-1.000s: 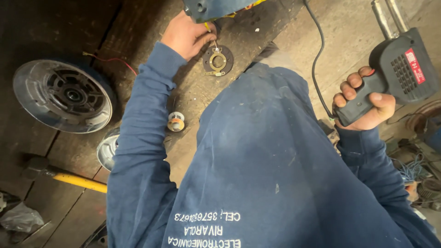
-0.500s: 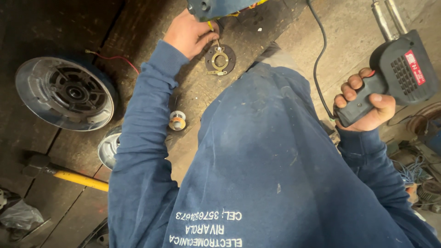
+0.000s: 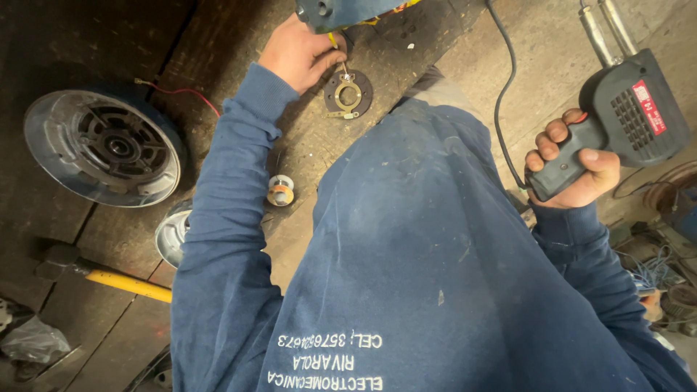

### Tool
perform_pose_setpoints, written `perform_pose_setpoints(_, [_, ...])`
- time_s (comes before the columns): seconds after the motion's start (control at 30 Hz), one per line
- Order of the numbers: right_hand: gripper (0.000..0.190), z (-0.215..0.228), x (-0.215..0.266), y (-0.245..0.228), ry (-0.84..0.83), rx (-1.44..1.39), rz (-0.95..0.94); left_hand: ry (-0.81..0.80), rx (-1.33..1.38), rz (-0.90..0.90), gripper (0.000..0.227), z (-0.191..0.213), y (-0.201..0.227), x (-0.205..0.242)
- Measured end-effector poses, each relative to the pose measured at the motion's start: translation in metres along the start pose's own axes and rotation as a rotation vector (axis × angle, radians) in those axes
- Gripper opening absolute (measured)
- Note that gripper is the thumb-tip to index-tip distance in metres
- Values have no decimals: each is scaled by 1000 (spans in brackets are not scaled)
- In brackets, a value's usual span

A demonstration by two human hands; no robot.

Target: The person uses a soldering iron to heat and solder wires to a small metal component on a workbench. They then clean the soldering iron tip with pliers and a sponge, and continue to solder and manipulate wires connected to a cylindrical motor housing.

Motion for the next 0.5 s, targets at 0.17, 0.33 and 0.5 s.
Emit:
perform_pose_setpoints(0.17, [38, -1, 0, -1, 1, 2, -1, 14, -5, 18, 12, 1, 0, 1])
perform_pose_setpoints(0.33, [37, 1, -1, 0, -1, 2, -8, -2, 15, 31, 11, 0, 0, 0])
perform_pose_setpoints(0.5, [36, 0, -3, 0, 4, 8, -14, 8, 13, 30, 12, 1, -1, 0])
Point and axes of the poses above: each hand's wrist, its own x-axis away from the middle knuckle, its own z-axis out of the back of the hand, y = z × x, the point moved 9 cm from there along -x, towards the middle knuckle, and after that the axes turned 11 degrees about x, right-handed, at the moved point
